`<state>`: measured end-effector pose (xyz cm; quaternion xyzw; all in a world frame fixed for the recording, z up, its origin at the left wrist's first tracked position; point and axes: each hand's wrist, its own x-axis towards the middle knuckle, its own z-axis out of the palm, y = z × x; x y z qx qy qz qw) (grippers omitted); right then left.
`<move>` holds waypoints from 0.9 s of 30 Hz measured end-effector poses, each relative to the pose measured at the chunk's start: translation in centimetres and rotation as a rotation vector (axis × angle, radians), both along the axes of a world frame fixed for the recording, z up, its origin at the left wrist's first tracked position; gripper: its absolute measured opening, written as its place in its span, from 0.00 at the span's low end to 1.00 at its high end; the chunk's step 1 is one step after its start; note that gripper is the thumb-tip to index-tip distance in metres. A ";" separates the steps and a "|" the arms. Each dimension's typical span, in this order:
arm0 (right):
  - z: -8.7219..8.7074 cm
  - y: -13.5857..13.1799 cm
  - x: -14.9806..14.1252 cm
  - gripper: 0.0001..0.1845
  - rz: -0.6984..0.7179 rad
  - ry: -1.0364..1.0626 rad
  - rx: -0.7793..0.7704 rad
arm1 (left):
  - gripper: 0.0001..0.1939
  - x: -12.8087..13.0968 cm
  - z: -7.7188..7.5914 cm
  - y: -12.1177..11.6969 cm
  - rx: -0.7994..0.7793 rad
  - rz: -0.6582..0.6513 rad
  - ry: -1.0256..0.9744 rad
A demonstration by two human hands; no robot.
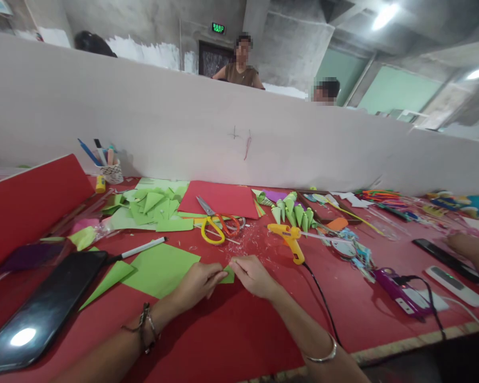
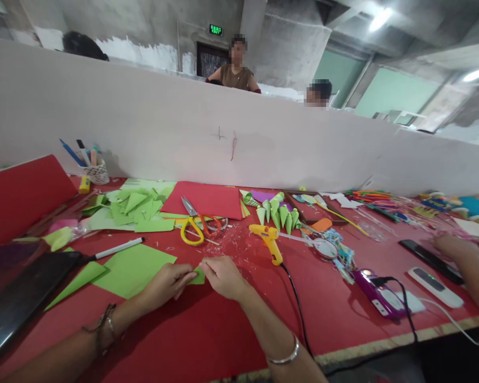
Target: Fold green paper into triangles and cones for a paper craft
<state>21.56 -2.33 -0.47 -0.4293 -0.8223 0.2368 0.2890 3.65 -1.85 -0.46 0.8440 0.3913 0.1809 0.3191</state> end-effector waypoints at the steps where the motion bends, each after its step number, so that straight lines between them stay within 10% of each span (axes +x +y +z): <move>1: 0.0 0.0 0.0 0.18 -0.014 0.017 0.002 | 0.17 0.0 0.1 0.0 0.041 0.004 0.032; 8: 0.3 0.4 0.0 0.18 -0.147 0.314 -0.128 | 0.14 0.0 0.1 0.1 0.311 0.058 0.352; 15: 0.1 0.7 -0.3 0.11 -0.083 0.591 -0.427 | 0.20 -1.2 0.3 0.2 0.218 0.106 0.222; 27: 0.0 0.0 -1.5 0.10 -0.054 0.581 -0.456 | 0.20 -1.9 0.5 0.5 0.349 -0.010 0.249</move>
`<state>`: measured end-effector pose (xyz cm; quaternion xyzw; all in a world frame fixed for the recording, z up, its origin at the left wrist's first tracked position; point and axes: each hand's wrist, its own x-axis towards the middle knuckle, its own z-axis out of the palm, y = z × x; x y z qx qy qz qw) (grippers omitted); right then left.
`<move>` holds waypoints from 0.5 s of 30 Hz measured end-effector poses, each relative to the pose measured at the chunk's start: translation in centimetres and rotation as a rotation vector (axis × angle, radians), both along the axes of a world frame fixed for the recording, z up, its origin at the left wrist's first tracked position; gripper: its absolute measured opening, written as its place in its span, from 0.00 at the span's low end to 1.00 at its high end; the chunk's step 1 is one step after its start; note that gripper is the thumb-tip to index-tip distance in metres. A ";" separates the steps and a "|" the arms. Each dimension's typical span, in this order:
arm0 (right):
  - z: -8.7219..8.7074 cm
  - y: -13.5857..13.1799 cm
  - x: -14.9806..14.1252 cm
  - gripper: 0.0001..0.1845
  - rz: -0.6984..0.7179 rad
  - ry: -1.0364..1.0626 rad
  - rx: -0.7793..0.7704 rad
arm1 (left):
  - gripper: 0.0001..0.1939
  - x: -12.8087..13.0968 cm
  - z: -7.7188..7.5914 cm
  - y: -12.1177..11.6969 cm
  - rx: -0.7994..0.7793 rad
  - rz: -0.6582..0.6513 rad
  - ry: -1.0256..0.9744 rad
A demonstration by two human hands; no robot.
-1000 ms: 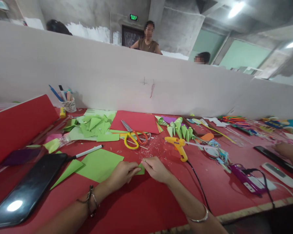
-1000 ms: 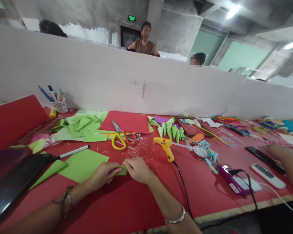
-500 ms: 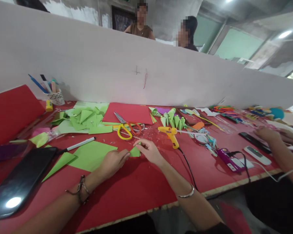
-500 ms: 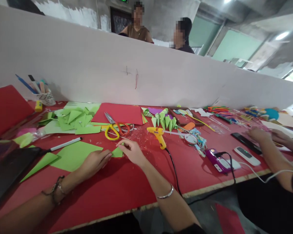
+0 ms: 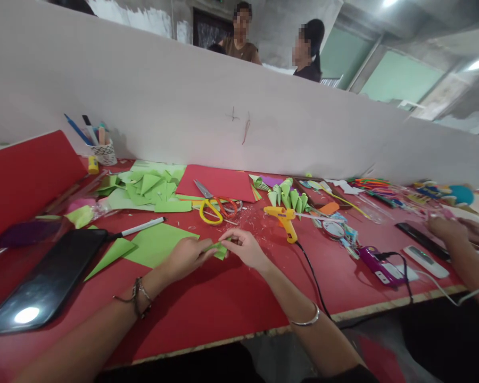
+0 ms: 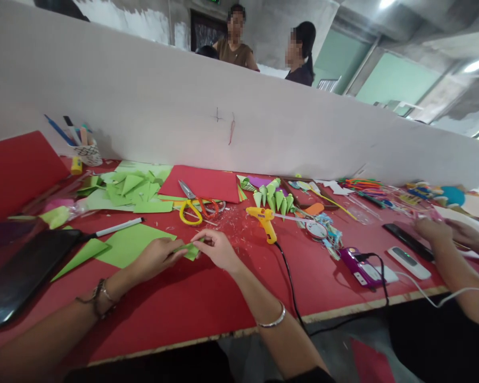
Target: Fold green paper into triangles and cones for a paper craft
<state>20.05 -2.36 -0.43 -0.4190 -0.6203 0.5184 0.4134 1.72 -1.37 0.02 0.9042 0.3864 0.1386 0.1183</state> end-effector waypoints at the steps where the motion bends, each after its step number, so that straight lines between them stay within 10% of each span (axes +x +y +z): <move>1: 0.1 -0.1 0.1 0.11 0.006 -0.015 0.004 | 0.21 -0.1 0.0 0.0 -0.047 -0.002 -0.056; 15: -0.5 -0.5 -0.7 0.18 0.166 0.033 -0.108 | 0.22 0.2 0.2 -0.7 -0.272 0.114 -0.389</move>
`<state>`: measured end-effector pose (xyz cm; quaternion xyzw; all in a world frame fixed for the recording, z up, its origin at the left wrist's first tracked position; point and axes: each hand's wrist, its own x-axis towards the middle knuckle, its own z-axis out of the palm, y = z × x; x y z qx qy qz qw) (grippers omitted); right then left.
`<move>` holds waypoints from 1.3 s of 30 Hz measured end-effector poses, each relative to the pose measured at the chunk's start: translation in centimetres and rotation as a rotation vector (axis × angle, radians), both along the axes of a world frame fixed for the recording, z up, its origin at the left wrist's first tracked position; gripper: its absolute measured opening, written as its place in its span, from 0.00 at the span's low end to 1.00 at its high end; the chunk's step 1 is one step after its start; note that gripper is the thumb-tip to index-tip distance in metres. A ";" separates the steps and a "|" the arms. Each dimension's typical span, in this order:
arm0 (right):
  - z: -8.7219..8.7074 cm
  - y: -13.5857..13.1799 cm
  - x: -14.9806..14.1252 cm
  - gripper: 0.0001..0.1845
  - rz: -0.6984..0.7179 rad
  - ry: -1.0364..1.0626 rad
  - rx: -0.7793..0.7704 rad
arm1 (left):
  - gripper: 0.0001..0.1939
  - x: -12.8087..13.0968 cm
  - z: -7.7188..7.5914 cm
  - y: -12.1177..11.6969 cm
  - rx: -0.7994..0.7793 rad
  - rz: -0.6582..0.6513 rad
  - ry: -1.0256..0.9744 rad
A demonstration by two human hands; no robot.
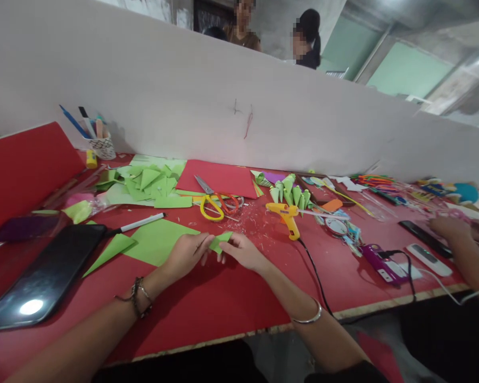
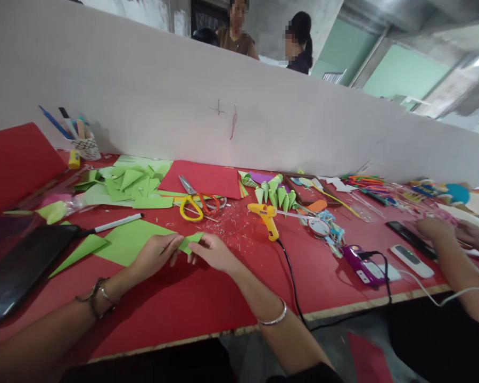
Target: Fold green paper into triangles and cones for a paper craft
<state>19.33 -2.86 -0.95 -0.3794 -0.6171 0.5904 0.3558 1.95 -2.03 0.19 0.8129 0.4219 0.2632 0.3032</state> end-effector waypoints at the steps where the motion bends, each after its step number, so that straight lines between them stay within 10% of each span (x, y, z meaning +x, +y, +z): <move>1: -0.1 0.0 -0.1 0.20 0.032 -0.011 0.002 | 0.22 0.1 0.0 -0.1 -0.026 -0.015 -0.029; 17: 0.0 -0.2 -0.2 0.27 -0.056 -0.354 0.200 | 0.23 -0.2 0.4 0.0 0.028 -0.014 0.069; 25: 0.1 -0.2 -0.4 0.16 0.198 -0.544 0.376 | 0.19 0.4 0.7 -0.5 0.146 -0.015 0.278; 39: 0.7 -0.8 -0.4 0.26 0.193 -0.270 0.225 | 0.19 0.7 0.3 -0.3 -0.091 0.020 -0.157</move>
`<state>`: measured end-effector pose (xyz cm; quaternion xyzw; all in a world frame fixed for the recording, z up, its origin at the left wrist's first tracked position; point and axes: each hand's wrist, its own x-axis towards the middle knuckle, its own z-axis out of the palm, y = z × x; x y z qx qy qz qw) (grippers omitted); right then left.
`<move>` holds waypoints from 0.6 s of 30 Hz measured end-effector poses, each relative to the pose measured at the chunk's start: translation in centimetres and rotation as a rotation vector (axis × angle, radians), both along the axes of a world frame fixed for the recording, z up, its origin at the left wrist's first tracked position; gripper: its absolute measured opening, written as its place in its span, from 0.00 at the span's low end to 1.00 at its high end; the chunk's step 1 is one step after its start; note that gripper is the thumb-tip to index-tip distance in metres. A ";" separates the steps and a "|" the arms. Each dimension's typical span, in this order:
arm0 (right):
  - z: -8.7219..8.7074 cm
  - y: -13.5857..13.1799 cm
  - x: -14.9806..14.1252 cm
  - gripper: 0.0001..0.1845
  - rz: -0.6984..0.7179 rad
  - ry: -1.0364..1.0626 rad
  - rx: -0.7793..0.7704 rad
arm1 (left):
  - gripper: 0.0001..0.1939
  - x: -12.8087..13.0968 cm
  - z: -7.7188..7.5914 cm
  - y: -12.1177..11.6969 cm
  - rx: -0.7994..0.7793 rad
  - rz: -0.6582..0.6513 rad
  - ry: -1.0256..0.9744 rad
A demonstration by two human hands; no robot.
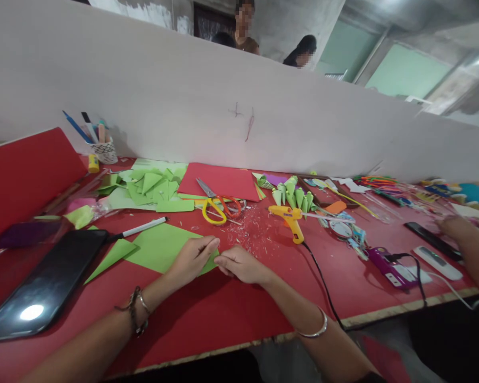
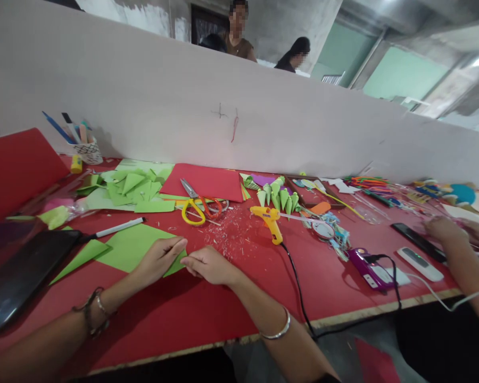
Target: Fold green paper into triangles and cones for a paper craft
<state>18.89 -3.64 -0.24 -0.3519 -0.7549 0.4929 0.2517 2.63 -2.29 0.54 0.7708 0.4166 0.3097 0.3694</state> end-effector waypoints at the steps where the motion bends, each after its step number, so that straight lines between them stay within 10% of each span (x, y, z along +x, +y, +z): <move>1: -0.1 0.0 0.0 0.26 -0.006 0.010 -0.022 | 0.20 -0.1 0.1 0.1 0.021 -0.018 0.035; 10: -0.5 1.6 0.7 0.30 -0.418 0.134 -0.249 | 0.25 -4.0 1.3 1.1 0.315 -0.008 0.660; 18: 0.1 1.2 1.9 0.31 -0.473 -0.175 -0.130 | 0.36 -8.0 1.4 -0.5 0.093 -0.015 0.950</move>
